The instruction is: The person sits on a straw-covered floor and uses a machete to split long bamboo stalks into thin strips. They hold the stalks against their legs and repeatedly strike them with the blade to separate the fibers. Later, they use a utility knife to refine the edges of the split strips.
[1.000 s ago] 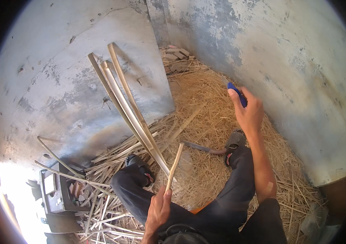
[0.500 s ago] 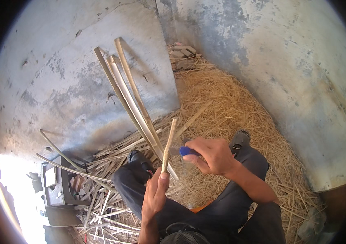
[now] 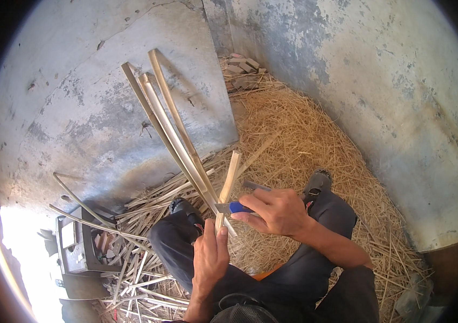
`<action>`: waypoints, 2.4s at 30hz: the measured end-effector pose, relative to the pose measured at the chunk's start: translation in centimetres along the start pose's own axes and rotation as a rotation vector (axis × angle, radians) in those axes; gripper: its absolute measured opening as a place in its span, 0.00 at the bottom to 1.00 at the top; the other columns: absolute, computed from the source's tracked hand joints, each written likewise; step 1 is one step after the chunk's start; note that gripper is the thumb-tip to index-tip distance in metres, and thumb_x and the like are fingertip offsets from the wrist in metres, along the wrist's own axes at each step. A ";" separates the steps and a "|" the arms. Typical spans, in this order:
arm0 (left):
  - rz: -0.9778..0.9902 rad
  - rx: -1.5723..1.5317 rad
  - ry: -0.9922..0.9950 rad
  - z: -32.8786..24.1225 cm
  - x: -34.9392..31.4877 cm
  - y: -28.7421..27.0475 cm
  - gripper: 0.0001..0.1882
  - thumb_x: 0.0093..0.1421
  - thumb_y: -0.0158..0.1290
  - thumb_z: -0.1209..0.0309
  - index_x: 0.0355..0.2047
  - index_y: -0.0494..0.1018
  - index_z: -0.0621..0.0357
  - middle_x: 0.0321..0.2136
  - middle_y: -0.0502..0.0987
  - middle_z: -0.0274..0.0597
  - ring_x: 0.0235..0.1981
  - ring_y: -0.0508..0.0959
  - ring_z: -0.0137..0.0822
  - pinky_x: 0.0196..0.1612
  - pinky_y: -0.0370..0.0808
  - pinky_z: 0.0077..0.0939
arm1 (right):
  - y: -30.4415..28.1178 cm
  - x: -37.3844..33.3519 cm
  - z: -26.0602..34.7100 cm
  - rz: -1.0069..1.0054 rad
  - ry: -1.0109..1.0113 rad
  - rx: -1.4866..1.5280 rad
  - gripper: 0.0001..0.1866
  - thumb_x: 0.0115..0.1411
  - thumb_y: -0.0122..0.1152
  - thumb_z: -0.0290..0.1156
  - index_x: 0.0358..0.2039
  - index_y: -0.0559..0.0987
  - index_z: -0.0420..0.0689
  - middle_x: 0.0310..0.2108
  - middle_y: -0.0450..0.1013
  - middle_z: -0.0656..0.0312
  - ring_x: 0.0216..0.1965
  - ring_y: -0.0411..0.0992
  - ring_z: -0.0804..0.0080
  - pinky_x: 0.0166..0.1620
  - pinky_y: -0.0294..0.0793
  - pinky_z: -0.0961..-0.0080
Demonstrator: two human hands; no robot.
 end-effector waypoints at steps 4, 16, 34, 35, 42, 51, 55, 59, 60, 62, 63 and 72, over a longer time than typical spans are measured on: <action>-0.009 0.035 -0.015 -0.2 0.1 0.1 0.11 0.71 0.47 0.67 0.40 0.63 0.65 0.17 0.73 0.63 0.20 0.74 0.66 0.23 0.67 0.56 | -0.2 0.4 0.0 0.005 0.019 -0.020 0.17 0.57 0.72 0.47 0.34 0.81 0.47 0.17 0.69 0.67 0.15 0.70 0.71 0.18 0.67 0.73; -0.028 0.165 0.045 -0.1 -0.9 -0.3 0.11 0.71 0.46 0.67 0.41 0.64 0.65 0.18 0.73 0.63 0.21 0.75 0.66 0.24 0.68 0.56 | -1.9 0.6 -2.1 -0.070 0.116 -0.193 0.16 0.62 0.67 0.48 0.33 0.82 0.47 0.17 0.72 0.65 0.16 0.72 0.72 0.20 0.68 0.72; 0.209 -0.331 -0.138 1.8 -1.0 0.0 0.25 0.76 0.35 0.52 0.37 0.67 0.64 0.19 0.67 0.49 0.22 0.71 0.48 0.31 0.67 0.42 | -0.9 0.5 -0.2 -0.047 0.020 0.050 0.17 0.57 0.72 0.45 0.36 0.82 0.44 0.21 0.74 0.65 0.17 0.73 0.69 0.20 0.70 0.74; 0.216 -0.332 -0.133 1.7 -0.9 0.2 0.25 0.76 0.35 0.52 0.38 0.67 0.65 0.19 0.67 0.50 0.22 0.71 0.49 0.31 0.67 0.42 | -0.9 0.5 -0.1 -0.045 0.012 0.051 0.17 0.57 0.72 0.45 0.35 0.82 0.43 0.20 0.73 0.64 0.17 0.73 0.69 0.20 0.70 0.74; 0.197 -0.274 -0.140 0.8 -0.8 0.7 0.21 0.76 0.35 0.57 0.40 0.68 0.66 0.19 0.69 0.53 0.22 0.73 0.56 0.31 0.67 0.45 | -0.6 0.4 0.3 -0.038 -0.005 -0.012 0.16 0.57 0.72 0.46 0.35 0.82 0.47 0.19 0.71 0.67 0.16 0.71 0.73 0.19 0.68 0.75; 0.222 -0.241 -0.167 1.9 -1.4 1.0 0.22 0.76 0.35 0.56 0.38 0.68 0.64 0.19 0.69 0.52 0.22 0.72 0.55 0.31 0.67 0.45 | -1.4 0.6 -0.3 -0.071 0.031 -0.087 0.16 0.59 0.70 0.47 0.33 0.82 0.46 0.17 0.71 0.67 0.14 0.70 0.72 0.19 0.67 0.74; 0.271 -0.240 -0.227 3.2 -3.8 1.1 0.26 0.76 0.33 0.53 0.35 0.68 0.64 0.19 0.68 0.49 0.22 0.70 0.50 0.32 0.67 0.42 | -5.2 0.2 -7.0 -0.321 0.339 -0.140 0.18 0.63 0.66 0.48 0.35 0.83 0.44 0.20 0.75 0.63 0.17 0.74 0.70 0.20 0.69 0.73; 0.250 -0.366 -0.239 4.2 -4.9 1.2 0.30 0.75 0.32 0.46 0.31 0.67 0.61 0.19 0.61 0.33 0.22 0.59 0.27 0.26 0.58 0.27 | -6.5 0.4 -7.7 -0.279 0.373 -0.063 0.21 0.64 0.64 0.50 0.35 0.83 0.42 0.22 0.77 0.61 0.18 0.75 0.69 0.21 0.70 0.74; 0.257 -0.408 -0.262 4.4 -4.8 1.3 0.30 0.74 0.33 0.45 0.31 0.67 0.60 0.19 0.61 0.32 0.21 0.59 0.26 0.26 0.57 0.26 | -5.2 0.5 -6.6 -0.231 0.350 0.003 0.21 0.65 0.64 0.50 0.35 0.83 0.42 0.22 0.77 0.60 0.18 0.75 0.69 0.21 0.70 0.74; 0.280 -0.495 -0.301 4.6 -4.1 1.4 0.31 0.74 0.33 0.42 0.30 0.66 0.58 0.19 0.60 0.30 0.20 0.58 0.24 0.24 0.55 0.24 | -3.0 0.1 -4.4 -0.183 0.257 0.088 0.19 0.64 0.65 0.49 0.35 0.82 0.43 0.23 0.78 0.61 0.18 0.75 0.69 0.21 0.71 0.75; 0.292 -0.543 -0.316 4.6 -3.9 1.4 0.31 0.74 0.33 0.43 0.31 0.66 0.59 0.19 0.60 0.30 0.21 0.58 0.24 0.25 0.56 0.23 | -2.2 0.1 -3.2 -0.164 0.185 0.096 0.18 0.63 0.66 0.48 0.36 0.82 0.43 0.23 0.77 0.62 0.18 0.75 0.69 0.21 0.71 0.75; 0.385 -0.673 -0.347 3.1 -3.1 2.4 0.29 0.75 0.33 0.44 0.34 0.66 0.58 0.23 0.57 0.28 0.23 0.55 0.23 0.25 0.54 0.22 | -0.5 0.4 0.2 -0.006 -0.001 0.045 0.18 0.58 0.71 0.46 0.34 0.82 0.43 0.21 0.75 0.64 0.17 0.73 0.71 0.20 0.70 0.74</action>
Point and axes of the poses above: each hand's wrist, its own x-axis towards the middle knuckle, its own y-axis out of the palm, z = x × y, the point moved 9 cm from there along x, towards the middle knuckle
